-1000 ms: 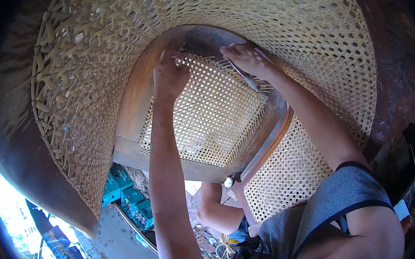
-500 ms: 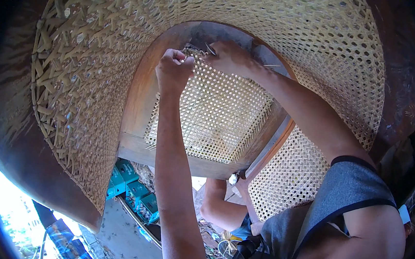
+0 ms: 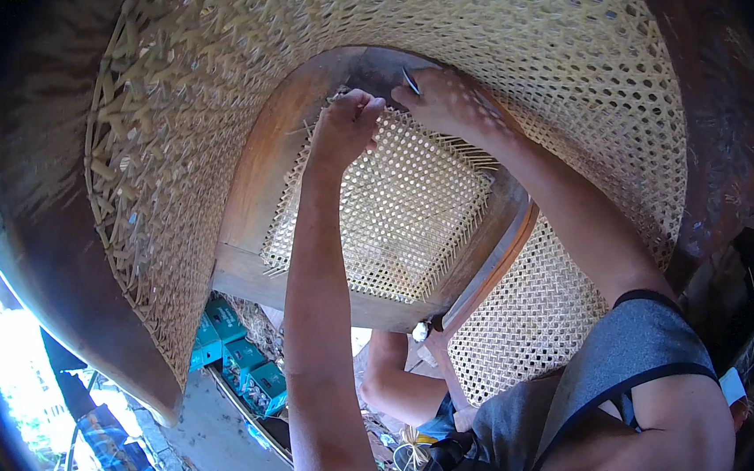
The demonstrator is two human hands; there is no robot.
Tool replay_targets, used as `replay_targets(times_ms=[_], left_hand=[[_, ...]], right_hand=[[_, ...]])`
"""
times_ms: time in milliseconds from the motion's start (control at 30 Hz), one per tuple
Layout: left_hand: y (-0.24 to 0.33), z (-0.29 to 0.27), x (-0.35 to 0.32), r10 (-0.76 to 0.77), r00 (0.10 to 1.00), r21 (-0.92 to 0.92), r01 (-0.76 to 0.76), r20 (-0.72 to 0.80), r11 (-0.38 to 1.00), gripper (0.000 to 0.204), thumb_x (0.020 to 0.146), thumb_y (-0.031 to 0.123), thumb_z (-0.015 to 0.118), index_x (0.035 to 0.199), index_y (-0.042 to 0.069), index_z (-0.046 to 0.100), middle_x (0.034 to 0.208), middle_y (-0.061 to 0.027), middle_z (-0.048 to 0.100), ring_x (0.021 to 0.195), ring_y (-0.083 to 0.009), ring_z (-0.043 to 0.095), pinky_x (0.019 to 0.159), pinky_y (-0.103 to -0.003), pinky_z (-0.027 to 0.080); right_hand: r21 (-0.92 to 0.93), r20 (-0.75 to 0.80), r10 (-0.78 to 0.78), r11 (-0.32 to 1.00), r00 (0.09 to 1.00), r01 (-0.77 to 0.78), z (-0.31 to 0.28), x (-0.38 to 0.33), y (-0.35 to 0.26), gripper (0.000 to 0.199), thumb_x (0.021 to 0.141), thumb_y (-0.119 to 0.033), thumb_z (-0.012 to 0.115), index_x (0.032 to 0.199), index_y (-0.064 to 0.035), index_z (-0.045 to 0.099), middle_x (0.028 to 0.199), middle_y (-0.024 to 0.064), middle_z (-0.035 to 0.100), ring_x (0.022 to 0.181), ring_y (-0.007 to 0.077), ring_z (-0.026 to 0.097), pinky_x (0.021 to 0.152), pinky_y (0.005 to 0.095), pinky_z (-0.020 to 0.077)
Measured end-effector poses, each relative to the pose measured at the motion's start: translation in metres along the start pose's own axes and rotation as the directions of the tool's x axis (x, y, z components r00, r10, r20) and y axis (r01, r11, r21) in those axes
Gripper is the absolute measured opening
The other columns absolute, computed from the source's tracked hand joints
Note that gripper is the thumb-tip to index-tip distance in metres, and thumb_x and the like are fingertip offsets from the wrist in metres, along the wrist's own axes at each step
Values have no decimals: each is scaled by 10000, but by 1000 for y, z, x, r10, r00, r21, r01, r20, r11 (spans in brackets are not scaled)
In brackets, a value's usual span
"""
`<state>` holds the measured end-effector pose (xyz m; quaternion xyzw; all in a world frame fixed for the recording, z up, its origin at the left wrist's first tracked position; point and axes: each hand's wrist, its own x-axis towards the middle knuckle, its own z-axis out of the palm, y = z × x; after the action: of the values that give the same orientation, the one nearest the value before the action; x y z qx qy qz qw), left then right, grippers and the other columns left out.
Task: The recorder is weaving cane or rattan through the frame of a wooden chair back.
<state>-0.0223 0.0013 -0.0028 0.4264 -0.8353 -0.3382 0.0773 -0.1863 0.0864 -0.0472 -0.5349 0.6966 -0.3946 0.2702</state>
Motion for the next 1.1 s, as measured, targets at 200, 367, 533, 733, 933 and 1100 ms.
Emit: replay_targets(times_ms=[200, 367, 533, 733, 933, 1100], left_hand=[[-7, -1, 2, 44, 999, -233, -43, -1, 972, 227, 939, 236, 583, 914, 23, 658, 682, -70, 641, 547, -143, 637, 520, -287, 524], [-17, -2, 5, 115, 993, -26, -114, 31, 993, 176, 893, 184, 630, 857, 17, 670, 663, -61, 652, 563, -117, 643, 532, -272, 545], [-6, -19, 14, -164, 986, -198, 165, 22, 966, 183, 860, 168, 657, 822, -11, 661, 710, -74, 671, 615, -130, 666, 557, -260, 559], [-4, -15, 13, -166, 985, -48, 163, -57, 985, 134, 834, 123, 642, 790, -3, 651, 707, -68, 677, 630, -124, 662, 580, -260, 559], [-13, -5, 4, 150, 963, 196, -107, -223, 975, 135, 771, 143, 648, 757, 9, 659, 652, -112, 674, 596, -189, 673, 588, -338, 536], [-8, 1, 2, 248, 924, 371, -131, -290, 920, 123, 758, 143, 648, 734, 24, 627, 654, -147, 650, 599, -285, 660, 602, -388, 531]], right_hand=[[-367, 452, 83, 925, 888, 100, 9, -30, 21, 430, 952, -372, 502, 871, 22, 653, 837, 199, 678, 769, 292, 676, 752, 420, 540], [-186, 537, -128, 946, 834, 265, 17, -25, 25, 362, 961, -259, 454, 780, 11, 614, 787, 169, 680, 648, 197, 676, 633, 384, 563], [202, 395, -39, 978, 918, -45, 16, -20, 9, 327, 943, -168, 459, 704, 11, 591, 606, 116, 636, 488, 184, 634, 486, 386, 547], [154, 415, -8, 986, 910, -61, 35, 1, -12, 384, 926, -137, 448, 612, 19, 604, 528, 128, 612, 456, 205, 633, 449, 356, 528], [224, 374, 145, 944, 916, -241, 38, 5, -20, 404, 908, -159, 468, 570, 20, 598, 511, 141, 600, 419, 207, 613, 415, 370, 502], [206, -56, -95, 973, 994, 105, 72, -4, 5, 313, 892, -211, 509, 756, 49, 620, 694, 272, 622, 661, 395, 654, 627, 493, 495]])
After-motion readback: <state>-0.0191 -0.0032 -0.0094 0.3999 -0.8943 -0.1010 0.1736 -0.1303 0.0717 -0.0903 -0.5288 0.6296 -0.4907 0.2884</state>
